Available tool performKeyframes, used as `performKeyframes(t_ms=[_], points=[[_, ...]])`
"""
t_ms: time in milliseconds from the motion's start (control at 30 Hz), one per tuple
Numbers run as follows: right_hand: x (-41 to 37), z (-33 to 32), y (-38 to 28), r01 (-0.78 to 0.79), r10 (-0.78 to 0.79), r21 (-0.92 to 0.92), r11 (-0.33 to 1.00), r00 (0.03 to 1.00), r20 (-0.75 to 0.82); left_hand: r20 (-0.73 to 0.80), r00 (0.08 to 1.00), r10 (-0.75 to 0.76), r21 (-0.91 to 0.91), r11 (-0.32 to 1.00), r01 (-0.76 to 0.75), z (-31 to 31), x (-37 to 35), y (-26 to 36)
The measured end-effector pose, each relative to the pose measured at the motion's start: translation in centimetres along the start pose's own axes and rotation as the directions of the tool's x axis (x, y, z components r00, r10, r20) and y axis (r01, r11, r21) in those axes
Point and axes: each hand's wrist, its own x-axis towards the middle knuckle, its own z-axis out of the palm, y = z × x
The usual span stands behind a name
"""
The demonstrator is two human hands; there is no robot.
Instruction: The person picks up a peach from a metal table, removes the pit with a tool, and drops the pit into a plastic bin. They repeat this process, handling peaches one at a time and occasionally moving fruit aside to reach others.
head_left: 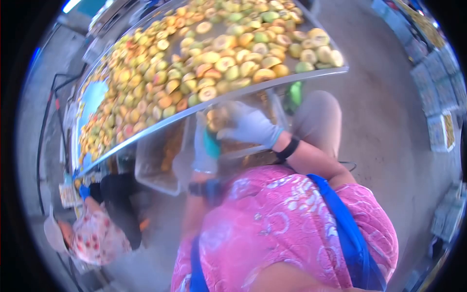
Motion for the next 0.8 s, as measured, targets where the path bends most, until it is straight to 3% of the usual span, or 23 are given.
performKeyframes(t_ms=[33, 100, 233, 300, 367, 433, 467, 533, 600, 700, 767, 800], points=[[-0.1, -1.0, -1.3, -0.059, 0.062, -0.067, 0.996, 0.997, 0.043, -0.022, 0.999, -0.048, -0.057, 0.997, 0.046, 0.1, 0.3, -0.3], [-0.2, -1.6, -1.0, -0.082, 0.088, -0.105, 0.991, 0.995, 0.053, -0.026, 1.000, -0.005, 0.051, 0.999, 0.006, 3.3, -0.1, -0.3], [-0.4, -4.5, -0.1, 0.034, -0.054, -0.198, 0.980, 0.994, -0.095, 0.085, 0.993, -0.079, 0.084, 0.994, 0.072, 5.1, 1.1, -0.4], [0.2, -6.4, 4.2, 0.129, -0.230, -0.437, 0.890, 0.955, -0.187, 0.041, 0.994, -0.098, 0.154, 0.984, 0.091, 5.8, 1.2, -0.1], [0.1, -10.7, 6.6, 0.004, -0.185, -0.560, 0.828, 0.946, -0.266, 0.048, 0.996, -0.078, 0.176, 0.982, 0.068, 5.1, 1.0, 0.5], [-0.6, -15.1, 6.2, -0.193, -0.013, -0.435, 0.880, 0.904, -0.428, -0.072, 0.993, 0.090, 0.372, 0.927, -0.057, 4.2, 0.6, 1.3], [-0.8, -17.0, 5.8, -0.232, 0.024, -0.428, 0.874, 0.899, -0.437, -0.029, 0.973, 0.228, 0.421, 0.886, -0.195, 1.5, 1.4, 1.2], [-1.1, -19.5, 7.4, -0.266, 0.064, -0.415, 0.870, 0.896, -0.440, -0.116, 0.946, 0.302, 0.418, 0.879, -0.229, -0.3, 1.4, 2.3], [-1.6, -21.2, 10.9, -0.361, 0.005, -0.654, 0.665, 0.877, -0.480, -0.252, 0.889, 0.382, 0.502, 0.837, -0.217, -0.4, 1.2, 3.8], [-2.2, -21.8, 13.2, -0.412, 0.091, -0.712, 0.569, 0.892, -0.443, -0.165, 0.850, 0.500, 0.573, 0.750, -0.330, -3.1, 2.6, 4.7], [-1.6, -21.8, 12.2, -0.369, 0.101, -0.730, 0.576, 0.918, -0.385, -0.078, 0.813, 0.576, 0.771, 0.552, -0.317, -1.9, 2.2, 5.5], [-1.6, -21.8, 11.6, -0.355, 0.134, -0.712, 0.605, 0.928, -0.349, -0.107, 0.833, 0.542, 0.760, 0.585, -0.282, -2.4, 2.4, 5.9]])
